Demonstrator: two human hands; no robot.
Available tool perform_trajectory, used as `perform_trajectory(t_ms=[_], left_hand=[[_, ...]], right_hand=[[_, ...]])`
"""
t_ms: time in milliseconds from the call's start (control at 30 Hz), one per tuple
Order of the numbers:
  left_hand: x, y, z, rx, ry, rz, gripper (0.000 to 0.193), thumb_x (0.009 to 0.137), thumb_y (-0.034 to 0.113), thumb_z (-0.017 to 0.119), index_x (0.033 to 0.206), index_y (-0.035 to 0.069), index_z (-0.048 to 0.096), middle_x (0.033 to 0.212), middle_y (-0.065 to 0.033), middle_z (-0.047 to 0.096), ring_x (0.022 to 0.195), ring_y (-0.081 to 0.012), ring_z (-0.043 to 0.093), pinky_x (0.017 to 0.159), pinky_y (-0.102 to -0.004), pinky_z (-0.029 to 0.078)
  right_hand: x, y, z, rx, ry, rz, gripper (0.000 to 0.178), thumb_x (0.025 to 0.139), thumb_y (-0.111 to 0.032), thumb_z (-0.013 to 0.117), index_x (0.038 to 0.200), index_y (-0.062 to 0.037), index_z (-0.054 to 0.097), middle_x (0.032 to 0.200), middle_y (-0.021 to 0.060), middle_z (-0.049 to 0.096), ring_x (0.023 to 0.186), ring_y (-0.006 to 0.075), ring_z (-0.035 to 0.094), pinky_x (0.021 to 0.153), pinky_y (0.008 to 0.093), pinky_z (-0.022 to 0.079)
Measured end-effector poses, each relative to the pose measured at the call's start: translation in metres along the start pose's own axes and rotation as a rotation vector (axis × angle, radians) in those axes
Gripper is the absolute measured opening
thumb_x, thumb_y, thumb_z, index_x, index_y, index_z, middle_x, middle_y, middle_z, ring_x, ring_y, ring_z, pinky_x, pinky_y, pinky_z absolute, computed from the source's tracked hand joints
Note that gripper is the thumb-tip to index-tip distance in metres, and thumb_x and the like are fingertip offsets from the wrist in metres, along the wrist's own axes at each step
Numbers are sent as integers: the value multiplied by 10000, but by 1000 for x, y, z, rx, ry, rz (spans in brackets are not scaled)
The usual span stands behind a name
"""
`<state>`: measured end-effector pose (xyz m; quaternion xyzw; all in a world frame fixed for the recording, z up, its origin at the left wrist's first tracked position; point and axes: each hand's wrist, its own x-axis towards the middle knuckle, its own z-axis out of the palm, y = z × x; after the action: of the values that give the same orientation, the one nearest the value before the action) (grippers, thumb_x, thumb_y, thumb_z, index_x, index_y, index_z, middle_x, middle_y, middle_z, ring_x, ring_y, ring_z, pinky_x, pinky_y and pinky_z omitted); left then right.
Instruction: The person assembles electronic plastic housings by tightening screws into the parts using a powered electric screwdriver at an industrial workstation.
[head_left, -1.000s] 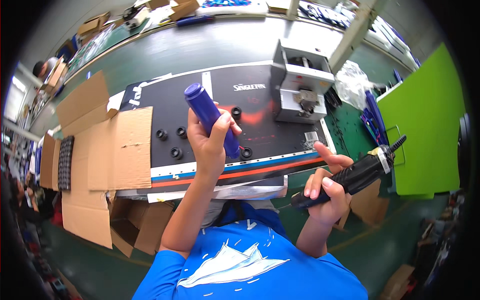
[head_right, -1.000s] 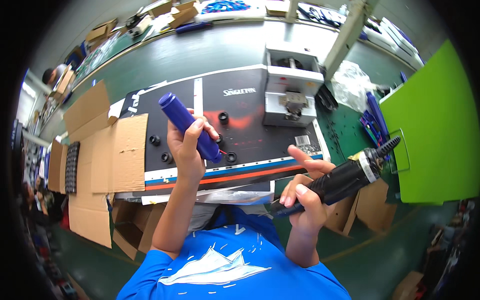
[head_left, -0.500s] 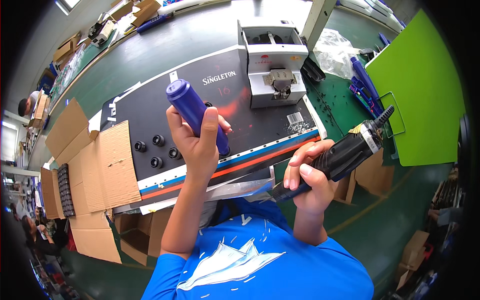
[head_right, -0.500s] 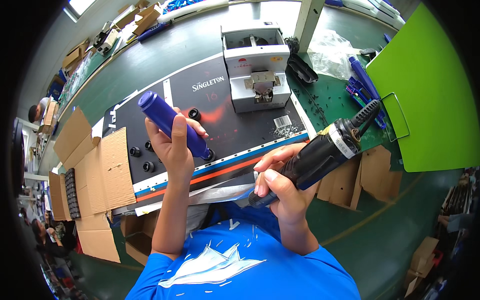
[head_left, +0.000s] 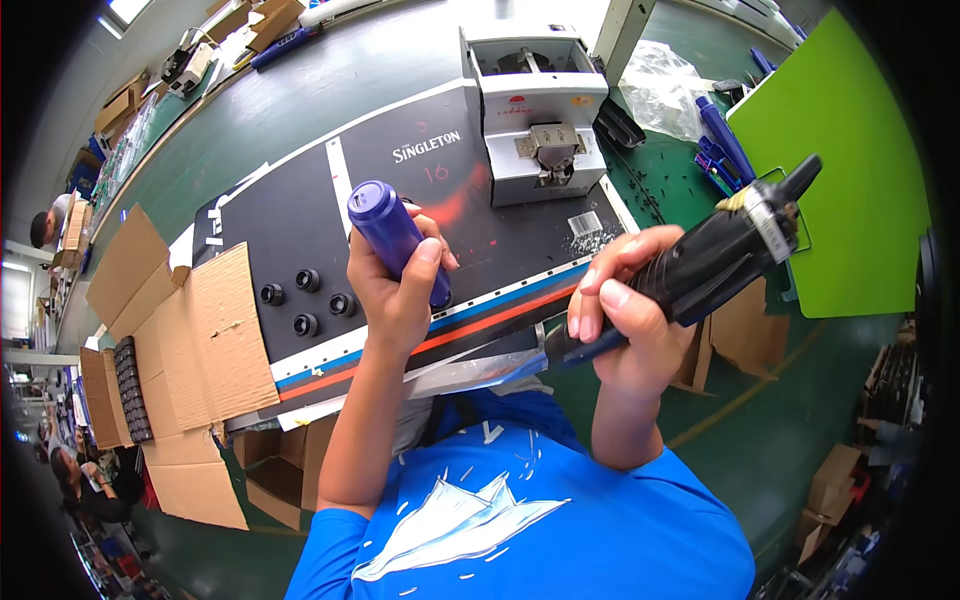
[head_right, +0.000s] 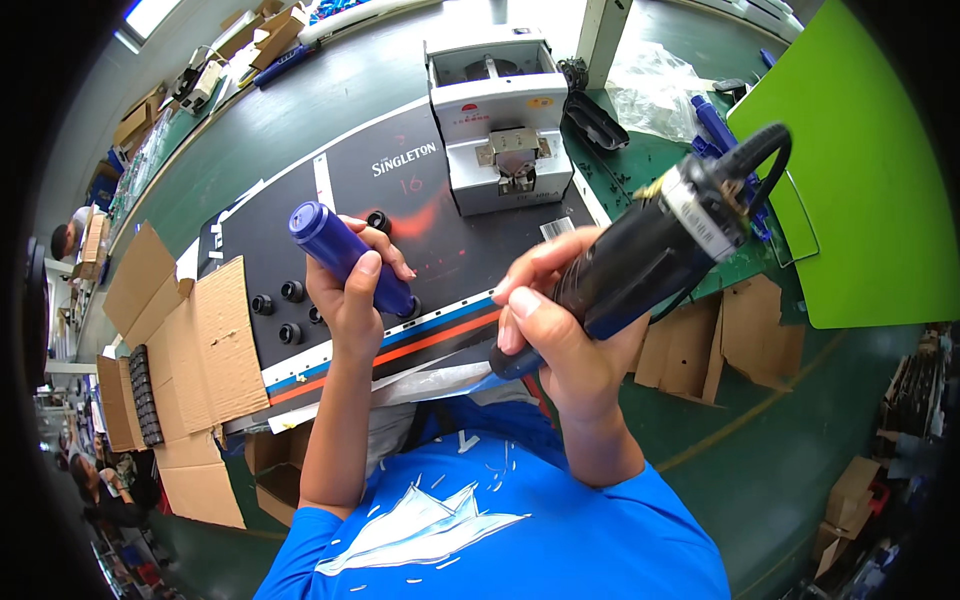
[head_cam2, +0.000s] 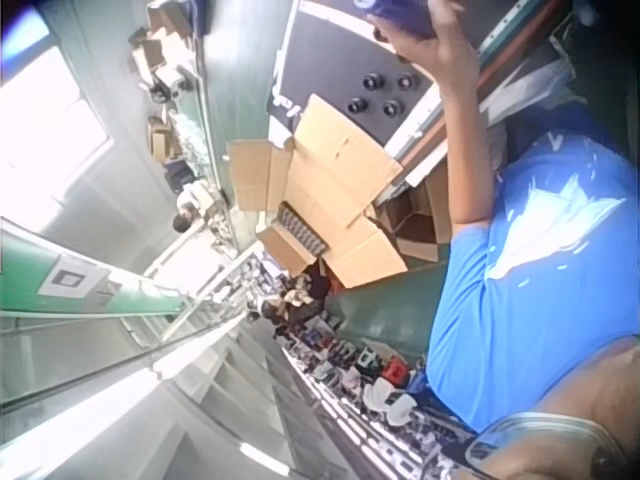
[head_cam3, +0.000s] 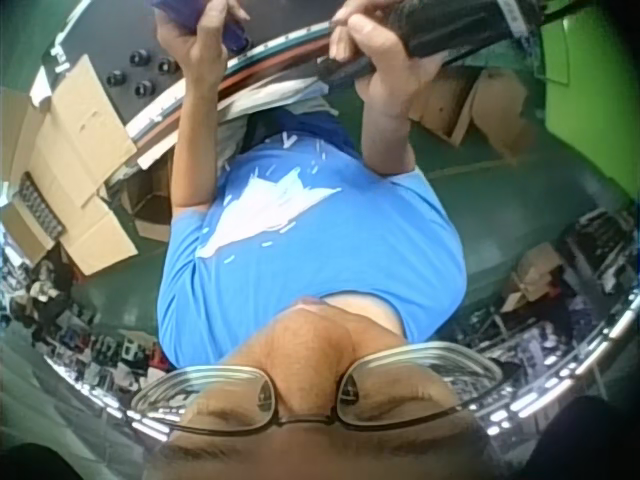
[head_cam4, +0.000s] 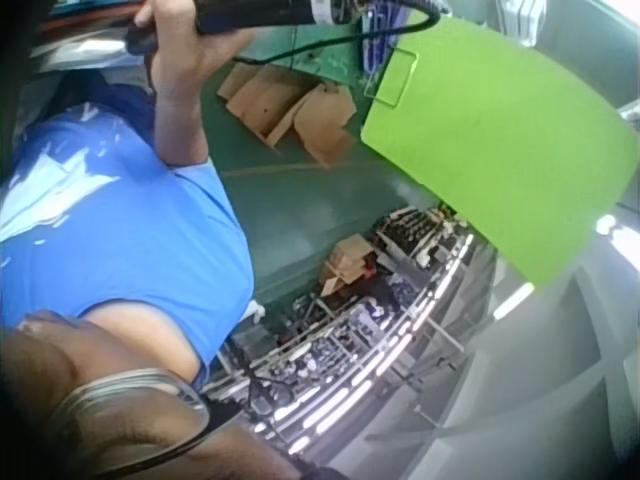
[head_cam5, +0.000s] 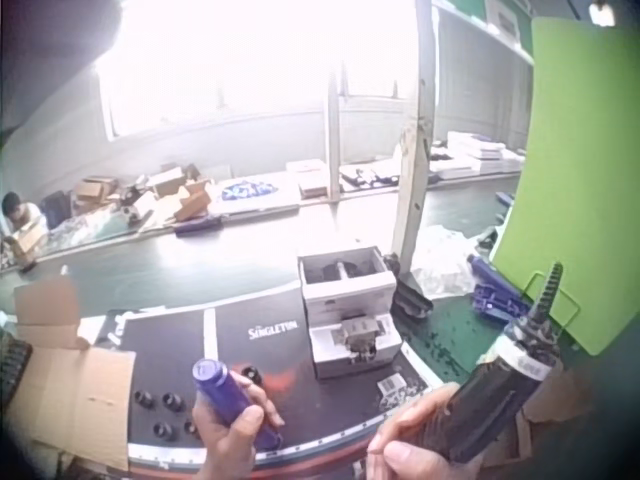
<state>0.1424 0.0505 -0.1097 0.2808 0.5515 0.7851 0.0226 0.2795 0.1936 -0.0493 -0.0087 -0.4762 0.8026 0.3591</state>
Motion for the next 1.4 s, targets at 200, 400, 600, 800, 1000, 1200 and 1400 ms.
perform_trajectory(t_ms=[200, 400, 600, 800, 1000, 1200, 1400], left_hand=[[4, 2, -9, -178, -63, -12, 348, 819, 164, 577, 1102, 1, 455, 744, -130, 549, 626, -214, 589, 611, -357, 527], [-1, -8, -12, -241, -80, -44, 333, 790, 87, 578, 1088, -17, 472, 750, -127, 582, 640, -193, 589, 626, -337, 505], [0, -6, -5, 39, -42, -99, 138, 827, 54, 625, 928, -10, 556, 689, -67, 594, 581, -114, 579, 555, -253, 472], [-2, -7, -3, 78, -61, -71, 98, 820, 64, 664, 781, 12, 591, 612, -23, 599, 534, -86, 567, 529, -231, 460], [-6, -12, -11, 203, -78, 61, 194, 764, 138, 752, 828, -8, 642, 705, -32, 651, 641, -109, 612, 617, -257, 496], [-24, -77, -42, -153, -111, 257, 210, 870, 199, 676, 889, 38, 543, 706, -59, 568, 637, -132, 531, 571, -272, 453], [-18, -25, -20, -226, -367, -2, 187, 917, 96, 589, 832, 68, 425, 735, -73, 479, 639, -188, 493, 617, -325, 485]], right_hand=[[13, -11, 18, 15, -37, -55, 278, 769, 71, 594, 1018, 24, 481, 788, 172, 615, 555, 121, 569, 534, 233, 495], [21, -6, 29, -30, -29, -81, 235, 773, 67, 610, 987, 28, 520, 738, 132, 613, 535, 109, 564, 506, 220, 477], [85, 2, 68, -477, -143, -246, 222, 797, -118, 730, 944, 6, 618, 732, 90, 635, 581, 144, 614, 521, 253, 479], [121, 41, 132, -883, -610, -235, 256, 717, -169, 705, 949, -93, 626, 760, 154, 664, 749, 334, 677, 687, 421, 511], [111, 62, 131, -1040, -895, -80, 168, 712, -97, 655, 876, -82, 621, 732, 127, 667, 760, 315, 667, 759, 424, 379], [87, 54, 137, -1101, -965, -148, 149, 760, -96, 606, 904, -60, 589, 756, 135, 656, 751, 312, 665, 768, 429, 389], [66, 57, 137, -1091, -953, -230, 163, 710, -80, 633, 861, -34, 593, 722, 153, 653, 720, 281, 678, 759, 415, 396]])
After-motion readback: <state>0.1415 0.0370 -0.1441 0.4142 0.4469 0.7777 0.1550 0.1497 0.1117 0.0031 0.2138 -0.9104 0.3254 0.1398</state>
